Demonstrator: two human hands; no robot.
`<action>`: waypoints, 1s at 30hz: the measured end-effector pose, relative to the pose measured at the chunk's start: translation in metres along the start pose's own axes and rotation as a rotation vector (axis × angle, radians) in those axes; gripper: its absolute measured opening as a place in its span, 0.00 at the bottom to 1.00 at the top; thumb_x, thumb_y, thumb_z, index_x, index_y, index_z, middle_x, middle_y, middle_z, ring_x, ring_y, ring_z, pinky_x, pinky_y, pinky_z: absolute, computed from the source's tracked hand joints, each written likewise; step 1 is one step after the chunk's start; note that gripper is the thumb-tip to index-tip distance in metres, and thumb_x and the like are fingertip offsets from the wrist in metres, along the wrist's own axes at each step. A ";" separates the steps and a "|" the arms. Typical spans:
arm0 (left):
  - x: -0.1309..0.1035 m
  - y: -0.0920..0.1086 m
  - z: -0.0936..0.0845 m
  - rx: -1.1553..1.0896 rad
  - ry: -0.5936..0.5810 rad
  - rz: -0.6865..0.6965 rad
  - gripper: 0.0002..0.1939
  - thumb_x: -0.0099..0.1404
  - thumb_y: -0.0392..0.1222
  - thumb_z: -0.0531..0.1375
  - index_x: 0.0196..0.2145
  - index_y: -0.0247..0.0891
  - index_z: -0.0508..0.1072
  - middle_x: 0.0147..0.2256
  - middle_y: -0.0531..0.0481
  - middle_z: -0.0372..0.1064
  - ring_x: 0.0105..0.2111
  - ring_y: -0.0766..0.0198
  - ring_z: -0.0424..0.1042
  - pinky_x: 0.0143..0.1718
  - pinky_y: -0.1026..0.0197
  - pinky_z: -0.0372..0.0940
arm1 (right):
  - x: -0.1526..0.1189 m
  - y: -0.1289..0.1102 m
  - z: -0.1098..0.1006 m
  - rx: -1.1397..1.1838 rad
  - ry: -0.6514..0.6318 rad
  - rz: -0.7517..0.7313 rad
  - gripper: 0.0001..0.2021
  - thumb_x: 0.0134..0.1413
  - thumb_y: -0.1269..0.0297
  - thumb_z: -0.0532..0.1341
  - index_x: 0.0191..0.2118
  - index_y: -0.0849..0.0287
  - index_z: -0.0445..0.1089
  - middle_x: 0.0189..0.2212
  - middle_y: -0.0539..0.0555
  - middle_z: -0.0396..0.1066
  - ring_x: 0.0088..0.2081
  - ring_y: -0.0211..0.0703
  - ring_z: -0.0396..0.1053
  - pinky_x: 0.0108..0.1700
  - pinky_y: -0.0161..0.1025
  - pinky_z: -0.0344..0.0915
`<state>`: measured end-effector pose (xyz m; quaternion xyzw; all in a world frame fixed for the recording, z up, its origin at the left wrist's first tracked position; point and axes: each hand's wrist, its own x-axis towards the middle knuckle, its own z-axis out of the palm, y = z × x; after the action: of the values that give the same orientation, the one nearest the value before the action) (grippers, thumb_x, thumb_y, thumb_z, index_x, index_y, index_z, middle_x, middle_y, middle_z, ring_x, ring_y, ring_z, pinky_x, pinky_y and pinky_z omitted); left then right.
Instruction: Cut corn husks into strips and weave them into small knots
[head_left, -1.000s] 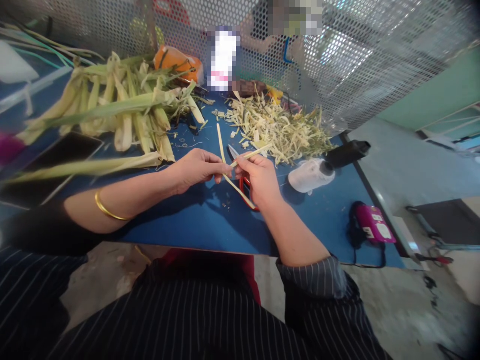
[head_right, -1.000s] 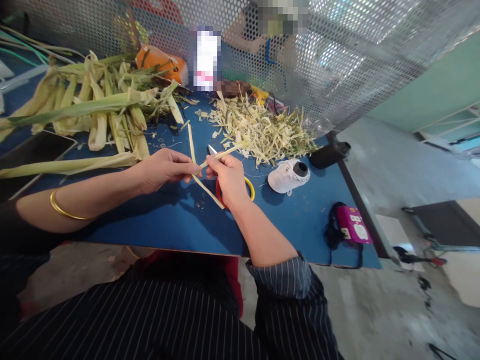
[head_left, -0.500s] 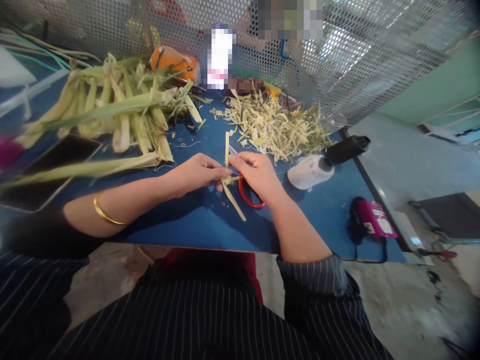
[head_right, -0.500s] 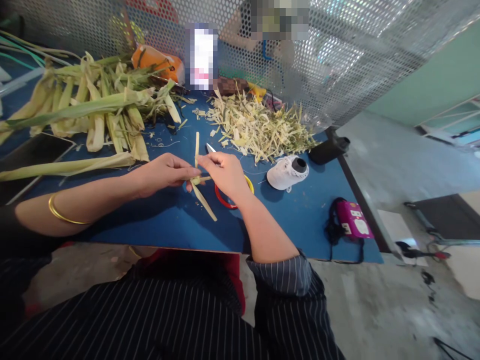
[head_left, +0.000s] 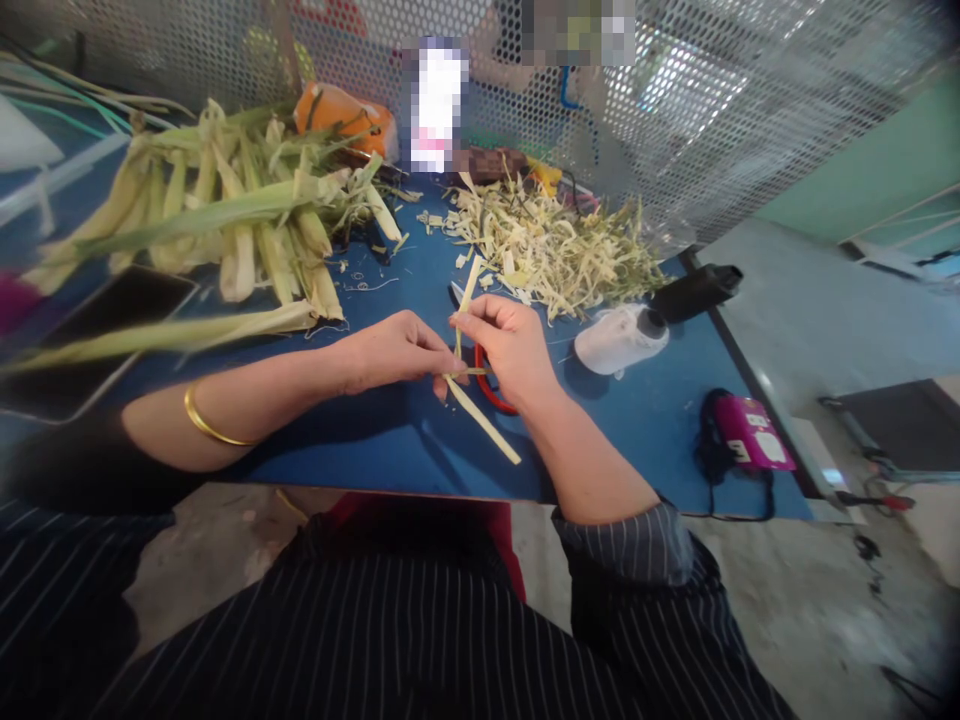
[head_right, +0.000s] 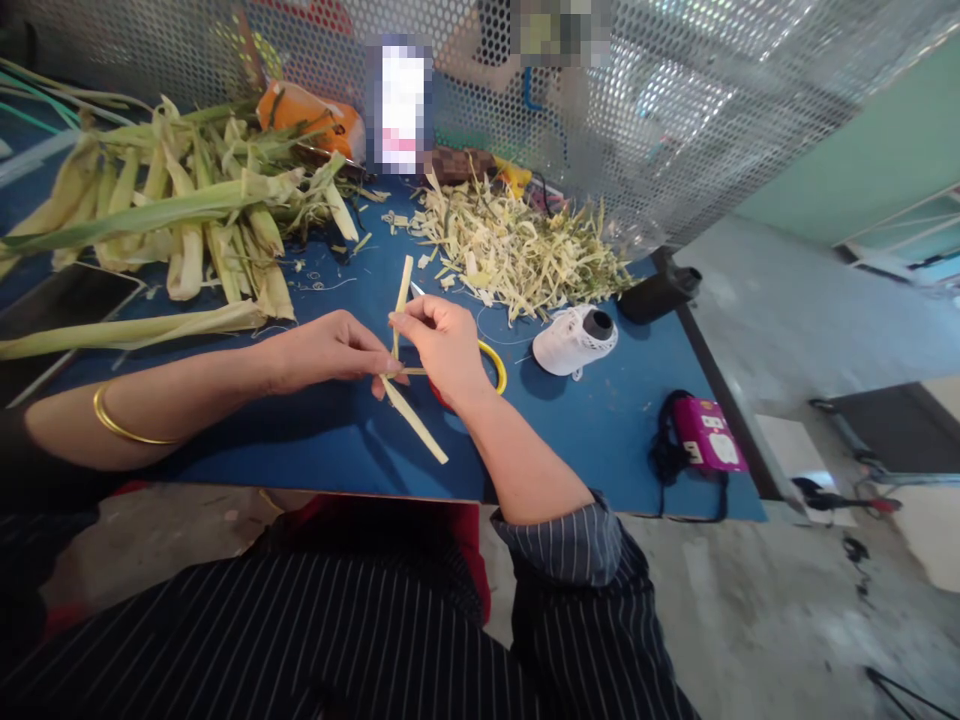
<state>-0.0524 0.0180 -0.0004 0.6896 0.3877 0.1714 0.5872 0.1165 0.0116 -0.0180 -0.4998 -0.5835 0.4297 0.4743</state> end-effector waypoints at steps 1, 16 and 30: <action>0.000 -0.001 0.000 0.017 -0.014 0.004 0.14 0.57 0.49 0.62 0.25 0.37 0.82 0.20 0.47 0.72 0.16 0.71 0.53 0.18 0.63 0.45 | 0.000 0.000 0.000 -0.039 0.009 -0.036 0.08 0.49 0.63 0.64 0.24 0.59 0.69 0.21 0.47 0.66 0.25 0.33 0.60 0.31 0.36 0.59; 0.007 -0.005 0.000 -0.384 0.303 0.020 0.19 0.62 0.53 0.61 0.31 0.33 0.79 0.25 0.46 0.72 0.18 0.73 0.60 0.16 0.67 0.49 | 0.022 0.006 -0.029 0.164 0.403 0.120 0.16 0.48 0.49 0.65 0.28 0.57 0.64 0.25 0.46 0.63 0.25 0.32 0.63 0.27 0.33 0.59; 0.005 -0.007 0.003 -0.225 0.275 0.038 0.12 0.53 0.48 0.67 0.22 0.35 0.77 0.17 0.52 0.65 0.17 0.72 0.58 0.19 0.65 0.51 | 0.015 0.013 -0.014 0.363 -0.033 0.289 0.08 0.46 0.60 0.67 0.28 0.60 0.72 0.20 0.45 0.65 0.20 0.28 0.61 0.25 0.30 0.62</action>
<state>-0.0492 0.0196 -0.0095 0.5969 0.4297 0.3175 0.5986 0.1319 0.0281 -0.0261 -0.4776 -0.4267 0.5991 0.4805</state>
